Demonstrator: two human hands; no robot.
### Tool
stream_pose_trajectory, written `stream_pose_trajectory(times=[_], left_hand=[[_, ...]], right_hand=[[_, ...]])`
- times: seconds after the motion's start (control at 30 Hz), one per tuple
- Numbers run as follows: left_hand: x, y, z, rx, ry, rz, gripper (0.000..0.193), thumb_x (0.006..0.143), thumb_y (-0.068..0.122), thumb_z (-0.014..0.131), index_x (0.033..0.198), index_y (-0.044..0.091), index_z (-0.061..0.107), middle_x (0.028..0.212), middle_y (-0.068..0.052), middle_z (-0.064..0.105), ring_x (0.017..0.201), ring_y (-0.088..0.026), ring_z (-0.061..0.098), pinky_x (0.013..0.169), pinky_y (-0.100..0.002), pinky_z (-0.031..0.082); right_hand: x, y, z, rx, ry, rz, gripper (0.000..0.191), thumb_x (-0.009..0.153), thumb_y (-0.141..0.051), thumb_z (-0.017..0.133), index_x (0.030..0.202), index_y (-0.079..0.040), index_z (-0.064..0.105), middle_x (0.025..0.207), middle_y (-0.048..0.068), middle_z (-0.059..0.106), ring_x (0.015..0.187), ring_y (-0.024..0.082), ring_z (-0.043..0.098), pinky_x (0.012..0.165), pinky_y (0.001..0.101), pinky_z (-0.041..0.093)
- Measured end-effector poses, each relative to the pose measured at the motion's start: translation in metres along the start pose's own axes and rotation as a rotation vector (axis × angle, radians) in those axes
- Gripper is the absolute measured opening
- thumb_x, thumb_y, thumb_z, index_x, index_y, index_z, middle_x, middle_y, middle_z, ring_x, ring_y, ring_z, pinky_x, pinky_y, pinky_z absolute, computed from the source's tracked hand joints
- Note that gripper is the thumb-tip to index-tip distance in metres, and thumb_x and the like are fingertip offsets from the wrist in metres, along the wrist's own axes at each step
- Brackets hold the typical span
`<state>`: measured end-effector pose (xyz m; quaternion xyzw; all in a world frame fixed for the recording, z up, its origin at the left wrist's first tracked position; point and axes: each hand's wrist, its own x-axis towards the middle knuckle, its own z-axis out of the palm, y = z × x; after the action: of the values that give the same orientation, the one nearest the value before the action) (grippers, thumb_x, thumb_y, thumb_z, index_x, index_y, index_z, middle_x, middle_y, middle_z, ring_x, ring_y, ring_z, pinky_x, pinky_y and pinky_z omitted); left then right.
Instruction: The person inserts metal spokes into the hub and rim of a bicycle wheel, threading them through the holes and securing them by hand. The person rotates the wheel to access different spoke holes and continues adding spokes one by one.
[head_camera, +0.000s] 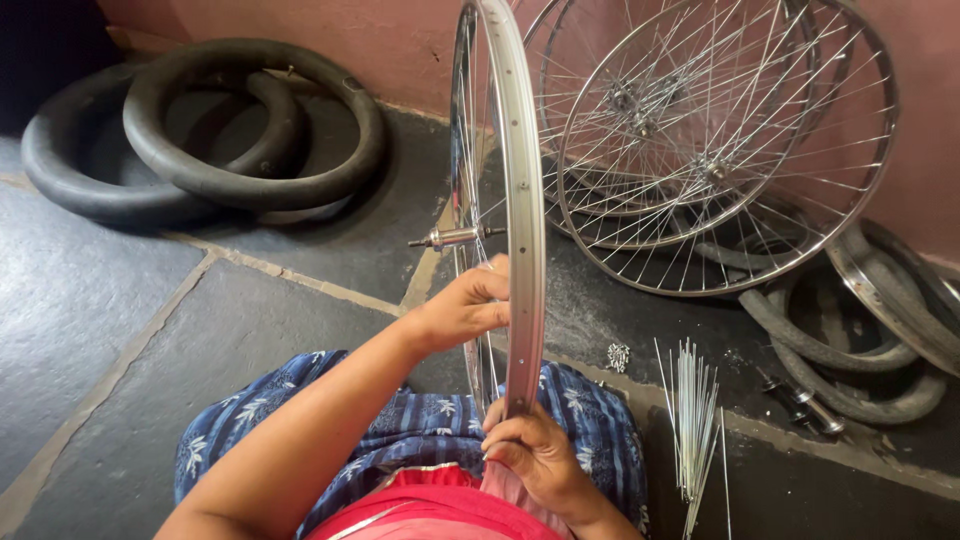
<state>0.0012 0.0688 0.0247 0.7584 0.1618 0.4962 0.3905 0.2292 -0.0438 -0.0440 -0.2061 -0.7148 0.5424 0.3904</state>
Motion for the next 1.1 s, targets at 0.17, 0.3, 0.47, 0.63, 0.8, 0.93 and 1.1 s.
stream_pose_trajectory(times=[0.17, 0.3, 0.47, 0.63, 0.8, 0.93, 1.1], left_hand=[[-0.020, -0.002, 0.022, -0.505, 0.044, -0.358, 0.020, 0.102, 0.023, 0.071, 0.103, 0.003, 0.077, 0.096, 0.001, 0.066, 0.082, -0.007, 0.056, 0.070, -0.023, 0.045], [-0.026, 0.001, 0.024, -0.507, 0.086, -0.391, 0.021, 0.097, 0.024, 0.071, 0.101, 0.004, 0.076, 0.099, 0.003, 0.068, 0.086, -0.007, 0.062, 0.074, -0.025, 0.051], [-0.018, -0.002, 0.017, -0.510, 0.106, -0.363, 0.022, 0.103, 0.024, 0.069, 0.103, 0.003, 0.077, 0.092, 0.000, 0.071, 0.083, -0.007, 0.061, 0.073, -0.025, 0.049], [-0.020, 0.000, 0.018, -0.585, 0.067, -0.399, 0.020, 0.101, 0.023, 0.070, 0.107, 0.005, 0.075, 0.096, 0.001, 0.072, 0.084, -0.007, 0.062, 0.075, -0.025, 0.050], [-0.017, 0.002, 0.020, -0.628, 0.105, -0.377, 0.019, 0.098, 0.023, 0.073, 0.105, 0.005, 0.074, 0.095, 0.002, 0.070, 0.083, -0.007, 0.059, 0.075, -0.025, 0.047], [-0.009, -0.002, 0.025, -0.627, 0.157, -0.329, 0.017, 0.100, 0.023, 0.075, 0.099, 0.006, 0.072, 0.093, 0.002, 0.068, 0.081, -0.007, 0.056, 0.075, -0.025, 0.046], [-0.006, -0.004, 0.028, -0.599, 0.155, -0.337, 0.018, 0.098, 0.025, 0.073, 0.097, 0.006, 0.072, 0.090, 0.002, 0.067, 0.081, -0.007, 0.055, 0.075, -0.025, 0.045]], right_hand=[[-0.005, 0.002, 0.002, -0.043, -0.032, -0.063, 0.014, 0.097, -0.019, 0.072, 0.100, -0.005, 0.072, 0.111, 0.009, 0.064, 0.099, 0.020, 0.062, 0.090, 0.0348, 0.052], [-0.008, -0.002, 0.002, 0.004, -0.037, -0.042, 0.011, 0.098, -0.016, 0.071, 0.099, -0.005, 0.072, 0.112, 0.010, 0.064, 0.103, 0.023, 0.062, 0.095, 0.0366, 0.051], [-0.011, -0.018, -0.028, -0.086, 0.118, 0.047, 0.007, 0.092, -0.008, 0.071, 0.097, -0.004, 0.074, 0.130, 0.014, 0.061, 0.121, 0.028, 0.060, 0.103, 0.0401, 0.050], [-0.010, -0.040, -0.055, -0.052, 0.558, 0.119, 0.012, 0.098, -0.003, 0.064, 0.106, 0.000, 0.073, 0.098, 0.013, 0.076, 0.090, 0.020, 0.072, 0.087, 0.0338, 0.060], [0.022, -0.067, -0.040, -0.055, 0.715, 0.015, 0.015, 0.093, 0.003, 0.068, 0.108, 0.004, 0.070, 0.096, 0.011, 0.077, 0.085, 0.017, 0.075, 0.083, 0.0313, 0.063], [0.049, -0.104, -0.022, -0.560, 0.627, -0.220, 0.012, 0.096, 0.004, 0.069, 0.108, 0.001, 0.069, 0.103, 0.011, 0.073, 0.092, 0.020, 0.071, 0.084, 0.0285, 0.058], [0.082, -0.134, -0.006, -1.050, 0.611, -0.400, 0.019, 0.088, 0.003, 0.075, 0.105, -0.003, 0.072, 0.111, 0.014, 0.062, 0.097, 0.027, 0.062, 0.081, 0.0322, 0.052]])
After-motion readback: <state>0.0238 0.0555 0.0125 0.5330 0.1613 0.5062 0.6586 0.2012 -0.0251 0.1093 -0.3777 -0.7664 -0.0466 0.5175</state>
